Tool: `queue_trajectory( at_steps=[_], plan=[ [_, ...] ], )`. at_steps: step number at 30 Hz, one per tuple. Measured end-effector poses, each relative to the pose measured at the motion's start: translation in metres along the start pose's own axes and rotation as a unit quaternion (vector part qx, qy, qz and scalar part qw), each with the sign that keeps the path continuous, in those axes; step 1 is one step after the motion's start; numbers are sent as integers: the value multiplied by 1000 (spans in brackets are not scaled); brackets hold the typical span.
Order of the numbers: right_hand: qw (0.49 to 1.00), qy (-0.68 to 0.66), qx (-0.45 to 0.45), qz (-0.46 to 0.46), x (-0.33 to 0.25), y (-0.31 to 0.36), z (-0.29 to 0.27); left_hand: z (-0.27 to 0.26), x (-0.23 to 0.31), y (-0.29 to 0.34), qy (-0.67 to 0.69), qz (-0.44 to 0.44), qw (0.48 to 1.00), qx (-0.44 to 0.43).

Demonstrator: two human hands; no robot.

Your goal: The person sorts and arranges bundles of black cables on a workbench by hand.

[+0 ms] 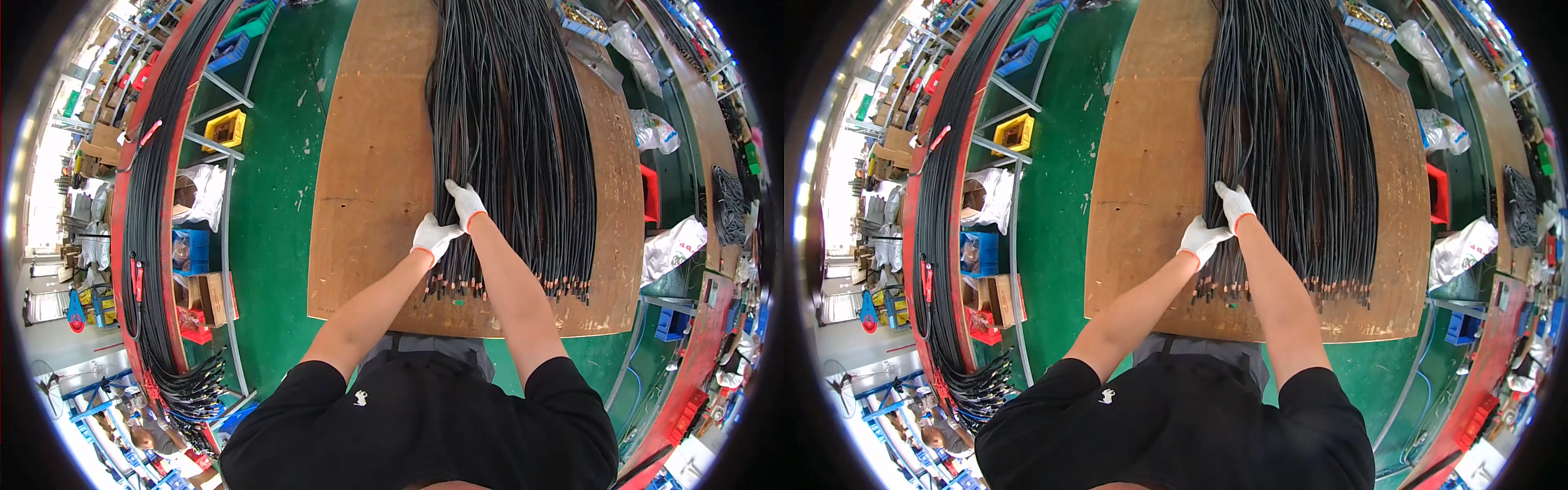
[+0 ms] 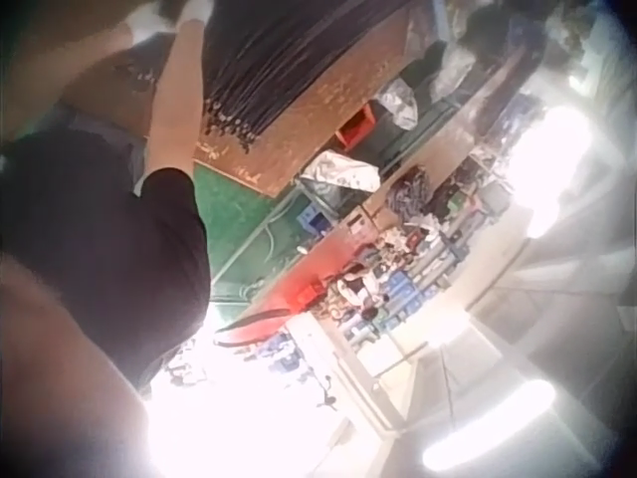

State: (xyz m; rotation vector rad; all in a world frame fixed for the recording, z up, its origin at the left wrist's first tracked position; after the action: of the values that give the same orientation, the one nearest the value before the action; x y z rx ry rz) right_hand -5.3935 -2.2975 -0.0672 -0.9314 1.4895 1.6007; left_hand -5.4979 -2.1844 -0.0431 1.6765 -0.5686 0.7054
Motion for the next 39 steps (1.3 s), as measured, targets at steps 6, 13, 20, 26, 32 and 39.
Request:
queue_trajectory(
  at_steps=[6,13,20,26,32,39],
  plan=[
    [974,-205,-85,51,10,24,6,5,-1,17,107,-54,979,-165],
    [970,-3,-180,162,57,31,-25,-34,-54,-7,31,-120,981,-148],
    [978,81,-116,152,42,65,-39,-24,-51,1,10,-207,957,-203],
    [977,92,-142,132,36,75,-30,-34,-51,-4,-223,-134,959,-117],
    [974,78,-165,136,52,69,-46,-32,3,27,-488,17,869,75],
    [975,46,-175,125,39,79,-24,2,-24,-2,-486,24,874,-7]
  ],
)
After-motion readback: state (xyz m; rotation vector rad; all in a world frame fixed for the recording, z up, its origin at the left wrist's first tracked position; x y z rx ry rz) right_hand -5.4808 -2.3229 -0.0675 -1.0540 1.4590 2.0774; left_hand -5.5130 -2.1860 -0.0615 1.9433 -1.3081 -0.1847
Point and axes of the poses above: each hand's wrist, its own y-axis away from the middle knuckle, its own z-axis out of the palm, x = y × z, the point moved 8 cm from there along -y, towards the middle knuckle, and after that the axes turned 13 degrees about -z, right-handed, at the moved point
